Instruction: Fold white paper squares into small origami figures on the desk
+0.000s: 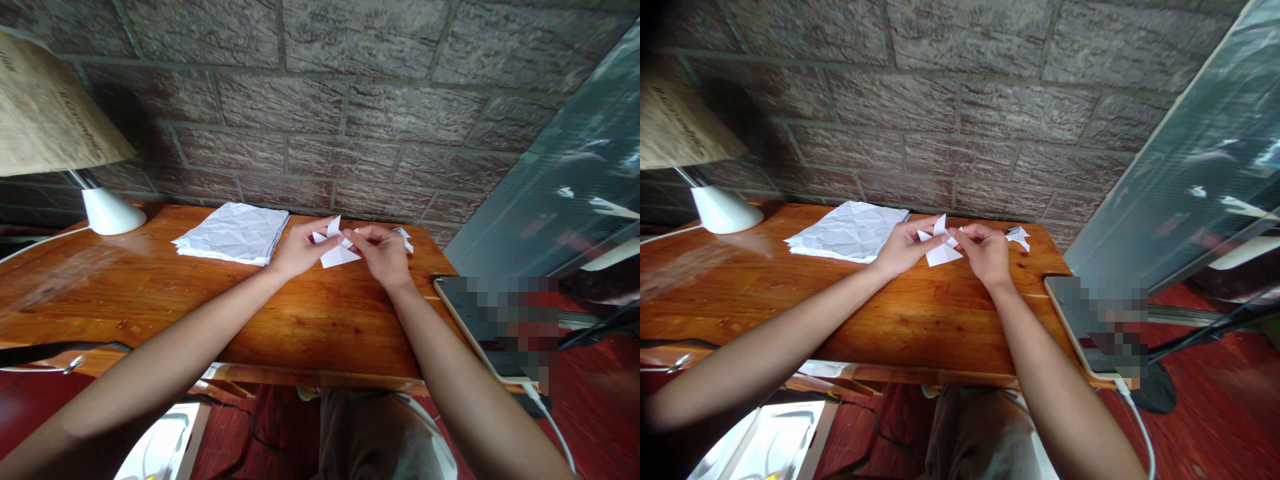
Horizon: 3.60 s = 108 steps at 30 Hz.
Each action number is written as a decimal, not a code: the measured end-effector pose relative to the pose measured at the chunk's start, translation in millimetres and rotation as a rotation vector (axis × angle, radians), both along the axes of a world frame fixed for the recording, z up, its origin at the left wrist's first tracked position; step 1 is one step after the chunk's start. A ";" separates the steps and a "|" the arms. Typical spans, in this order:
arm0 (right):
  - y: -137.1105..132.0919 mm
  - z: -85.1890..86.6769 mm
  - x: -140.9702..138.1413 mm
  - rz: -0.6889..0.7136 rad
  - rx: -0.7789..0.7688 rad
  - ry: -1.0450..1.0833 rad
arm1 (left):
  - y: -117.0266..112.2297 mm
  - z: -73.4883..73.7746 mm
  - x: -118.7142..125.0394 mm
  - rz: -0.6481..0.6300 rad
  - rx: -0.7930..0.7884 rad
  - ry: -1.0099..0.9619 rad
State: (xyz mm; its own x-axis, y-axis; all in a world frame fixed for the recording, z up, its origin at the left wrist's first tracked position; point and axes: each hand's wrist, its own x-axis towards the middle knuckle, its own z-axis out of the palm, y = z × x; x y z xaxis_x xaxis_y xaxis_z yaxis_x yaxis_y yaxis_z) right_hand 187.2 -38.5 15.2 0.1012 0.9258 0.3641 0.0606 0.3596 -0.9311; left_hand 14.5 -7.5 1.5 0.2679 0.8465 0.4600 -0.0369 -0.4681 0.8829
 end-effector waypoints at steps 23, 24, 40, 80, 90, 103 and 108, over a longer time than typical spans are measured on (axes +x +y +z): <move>-2.7 5.6 -2.4 0.157 -0.097 0.152 | -2.4 11.1 -0.1 0.033 -0.240 -0.293; -2.6 5.2 -2.2 0.160 -0.101 0.156 | -2.3 11.1 -0.2 0.031 -0.238 -0.288; -1.2 2.1 -1.1 0.151 -0.041 0.072 | -0.5 13.6 -5.4 -0.091 -0.103 -0.183; -4.9 4.6 -4.5 0.140 -0.007 0.117 | -5.8 14.5 -6.2 0.030 0.056 -0.068; -9.3 7.6 -4.5 0.152 0.172 -0.025 | -14.4 18.4 -12.9 0.250 0.506 0.163; -11.0 8.5 1.9 0.170 0.236 -0.095 | -11.4 16.0 -17.1 0.266 0.699 0.206; -11.3 8.7 4.8 0.155 0.289 -0.170 | -12.3 16.6 -15.9 0.213 0.655 0.172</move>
State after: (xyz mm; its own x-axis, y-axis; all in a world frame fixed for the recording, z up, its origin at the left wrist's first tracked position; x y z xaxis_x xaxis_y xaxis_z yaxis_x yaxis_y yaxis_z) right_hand 192.0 -49.7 23.9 -0.1168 0.7818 0.6125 0.1304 0.6235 -0.7709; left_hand -1.4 -19.8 18.1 0.2417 0.4519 0.8587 0.2294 -0.8864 0.4020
